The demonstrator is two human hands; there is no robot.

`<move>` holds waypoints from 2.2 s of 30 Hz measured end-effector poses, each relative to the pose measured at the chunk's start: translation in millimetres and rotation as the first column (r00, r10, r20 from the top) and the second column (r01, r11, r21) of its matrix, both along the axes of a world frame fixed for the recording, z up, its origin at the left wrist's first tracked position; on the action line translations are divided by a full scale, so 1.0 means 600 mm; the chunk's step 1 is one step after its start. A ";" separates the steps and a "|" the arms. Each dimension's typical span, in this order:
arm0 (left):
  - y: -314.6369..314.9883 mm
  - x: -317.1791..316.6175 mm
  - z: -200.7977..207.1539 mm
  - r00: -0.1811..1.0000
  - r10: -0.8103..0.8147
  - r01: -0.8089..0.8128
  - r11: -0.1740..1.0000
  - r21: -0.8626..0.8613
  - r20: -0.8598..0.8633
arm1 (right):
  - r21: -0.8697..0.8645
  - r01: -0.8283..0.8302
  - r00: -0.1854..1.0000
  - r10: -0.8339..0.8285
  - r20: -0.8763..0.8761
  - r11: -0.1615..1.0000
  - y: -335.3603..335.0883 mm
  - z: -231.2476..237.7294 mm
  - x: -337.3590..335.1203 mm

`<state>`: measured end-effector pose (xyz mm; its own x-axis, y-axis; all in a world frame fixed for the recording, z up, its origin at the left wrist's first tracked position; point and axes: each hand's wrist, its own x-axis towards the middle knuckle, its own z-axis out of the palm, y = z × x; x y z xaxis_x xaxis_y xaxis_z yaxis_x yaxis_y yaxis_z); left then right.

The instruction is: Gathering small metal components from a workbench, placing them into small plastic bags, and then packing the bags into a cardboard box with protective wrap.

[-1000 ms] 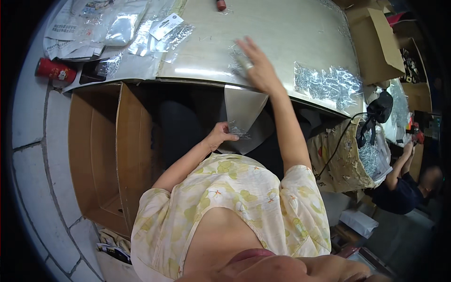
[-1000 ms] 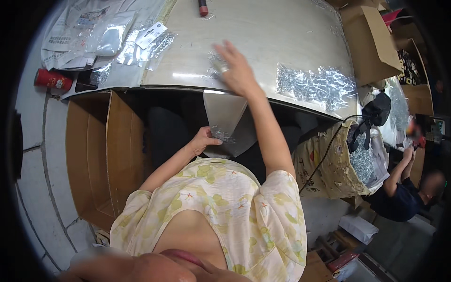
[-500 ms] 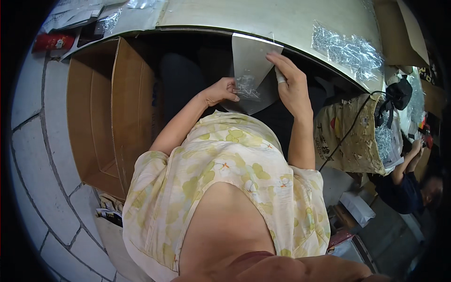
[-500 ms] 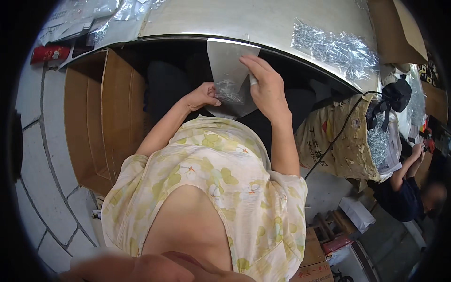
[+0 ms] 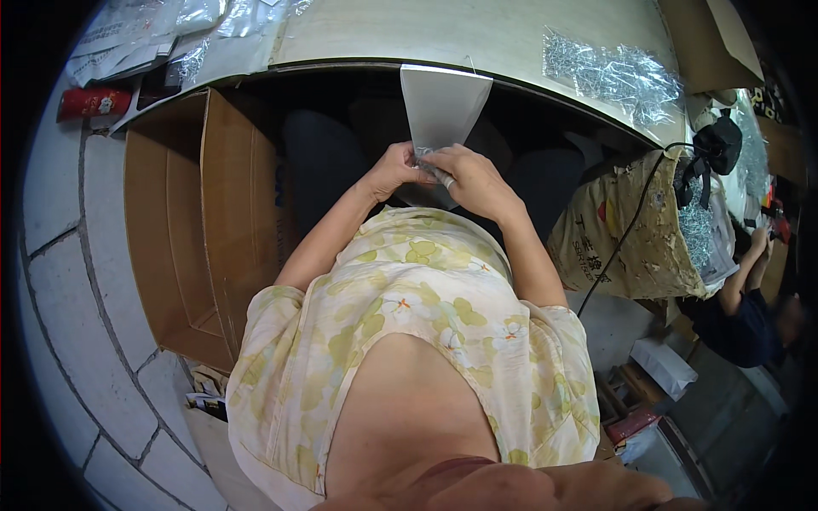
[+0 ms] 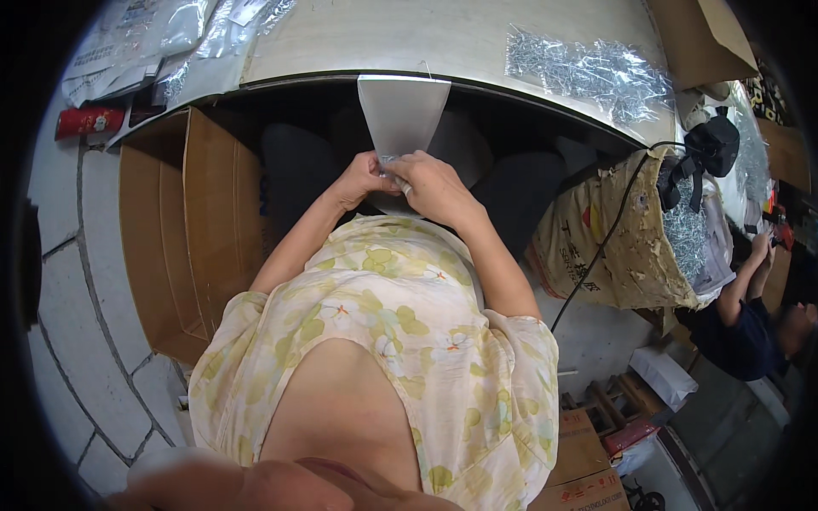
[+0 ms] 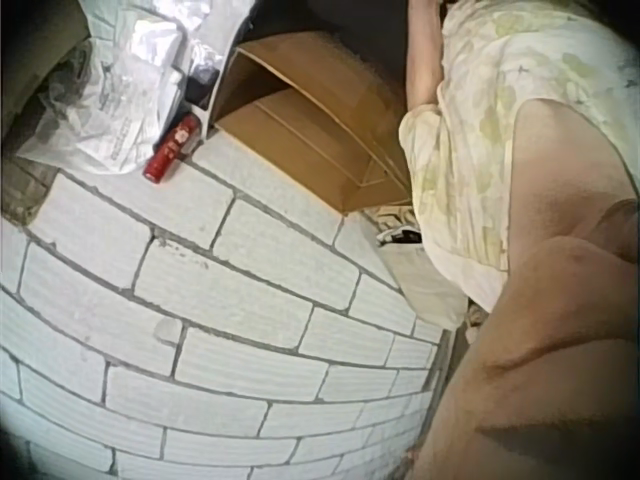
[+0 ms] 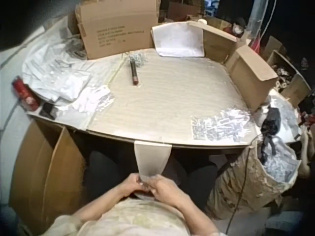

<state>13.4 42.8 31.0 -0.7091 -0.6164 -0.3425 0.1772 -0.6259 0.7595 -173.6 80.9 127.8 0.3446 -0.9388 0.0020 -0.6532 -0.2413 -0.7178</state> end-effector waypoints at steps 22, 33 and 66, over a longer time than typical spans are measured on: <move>-0.009 0.009 -0.019 0.995 -0.095 0.095 0.995 -0.014 -0.007 | -0.015 0.141 0.987 -0.139 0.074 0.990 0.006 -0.006 0.011; 0.010 0.001 -0.031 0.955 -0.128 0.136 0.991 -0.009 0.269 | 0.254 0.039 0.994 -0.013 -0.105 0.966 -0.020 -0.004 0.030; -0.049 0.021 0.122 0.970 0.222 -0.193 0.952 -0.237 0.102 | 0.090 0.265 0.918 -0.280 0.280 0.960 -0.084 0.042 0.013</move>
<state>26.2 13.7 104.3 -0.5169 -0.8165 -0.2573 0.1786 -0.3969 0.9003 -165.7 30.7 152.8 0.0669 -0.9977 0.0139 -0.4528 -0.0427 -0.8906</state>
